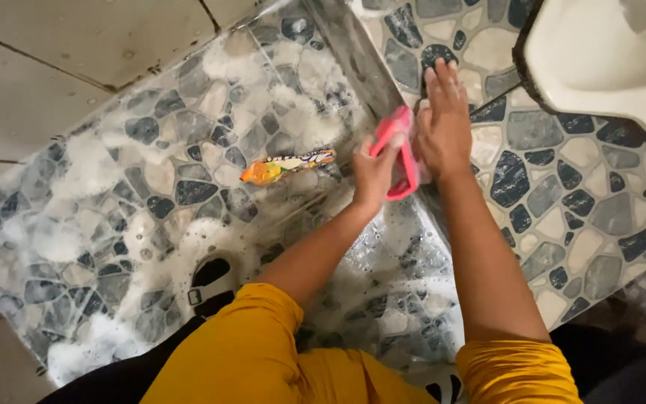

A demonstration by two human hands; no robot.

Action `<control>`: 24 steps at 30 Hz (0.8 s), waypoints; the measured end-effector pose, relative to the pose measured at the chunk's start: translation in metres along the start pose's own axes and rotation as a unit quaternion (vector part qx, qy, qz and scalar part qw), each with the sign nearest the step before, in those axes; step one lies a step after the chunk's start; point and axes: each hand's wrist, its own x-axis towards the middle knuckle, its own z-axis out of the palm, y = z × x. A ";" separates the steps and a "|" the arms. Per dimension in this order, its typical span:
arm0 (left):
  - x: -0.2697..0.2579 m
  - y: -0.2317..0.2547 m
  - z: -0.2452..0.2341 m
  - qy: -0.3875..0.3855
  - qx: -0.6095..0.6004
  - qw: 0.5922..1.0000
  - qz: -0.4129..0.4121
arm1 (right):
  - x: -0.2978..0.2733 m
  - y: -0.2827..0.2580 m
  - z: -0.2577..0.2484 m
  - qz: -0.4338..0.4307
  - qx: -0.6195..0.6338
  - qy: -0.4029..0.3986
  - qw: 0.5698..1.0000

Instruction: Scrubbing a soapy tiled bathroom floor using a hand brush and bare hands.

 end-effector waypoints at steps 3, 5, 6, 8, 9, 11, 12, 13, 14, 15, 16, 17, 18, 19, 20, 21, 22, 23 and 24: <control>0.026 -0.003 -0.011 0.029 -0.021 0.998 0.055 | -0.002 0.002 0.002 -0.025 0.032 0.022 0.999; 0.055 0.027 -0.018 0.073 0.018 0.996 0.038 | 0.002 0.008 0.006 -0.024 0.030 0.021 0.999; 0.067 0.040 -0.022 0.116 0.057 0.991 0.020 | 0.002 0.012 0.008 -0.022 0.028 0.019 0.999; 0.094 0.047 -0.029 0.131 0.052 0.989 0.037 | -0.001 0.001 0.003 0.001 0.030 0.010 1.000; 0.111 0.054 -0.031 0.144 0.045 0.987 0.060 | 0.002 -0.004 -0.001 0.021 0.031 0.005 0.999; 0.081 0.058 -0.024 0.141 0.023 0.990 0.023 | 0.000 -0.009 -0.005 0.022 0.029 0.005 0.999; 0.067 0.060 -0.021 0.136 0.002 0.991 -0.016 | -0.002 -0.011 -0.006 0.025 0.028 0.005 0.999; 0.060 0.038 -0.018 0.136 0.002 0.991 -0.015 | -0.001 -0.007 -0.004 0.024 0.028 0.006 0.999; 0.053 0.016 -0.015 0.145 0.015 0.988 -0.049 | 0.000 -0.002 0.000 -0.001 0.044 0.022 0.999; 0.045 -0.008 -0.011 0.153 0.028 0.984 -0.087 | -0.001 0.004 0.003 -0.024 0.059 0.036 0.997; 0.050 -0.023 -0.010 0.152 0.028 0.984 -0.088 | -0.001 0.001 0.001 -0.023 0.058 0.036 0.997; 0.055 -0.039 -0.008 0.173 0.005 0.980 -0.097 | 0.000 -0.001 -0.001 -0.007 0.051 0.023 0.998; 0.059 -0.054 -0.007 0.194 -0.018 0.975 -0.106 | 0.001 -0.004 -0.003 0.008 0.045 0.011 0.999; 0.054 -0.020 -0.008 0.194 -0.020 0.975 -0.107 | 0.002 -0.005 -0.004 0.008 0.043 0.011 0.999; 0.050 0.014 -0.010 0.183 0.027 0.976 -0.119 | 0.003 -0.006 -0.005 0.019 0.037 0.009 0.999; 0.043 0.046 -0.014 0.172 0.074 0.973 -0.133 | 0.002 -0.007 -0.005 0.032 0.031 0.005 0.999; 0.057 0.057 -0.016 0.172 0.074 0.973 -0.136 | 0.003 -0.003 -0.001 0.033 0.030 0.002 0.999; 0.070 0.067 -0.018 0.159 0.043 0.986 -0.040 | 0.003 0.002 0.003 0.022 0.033 0.010 0.999; 0.082 0.077 -0.021 0.143 0.012 0.988 0.056 | 0.003 0.006 0.006 0.011 0.035 0.018 0.999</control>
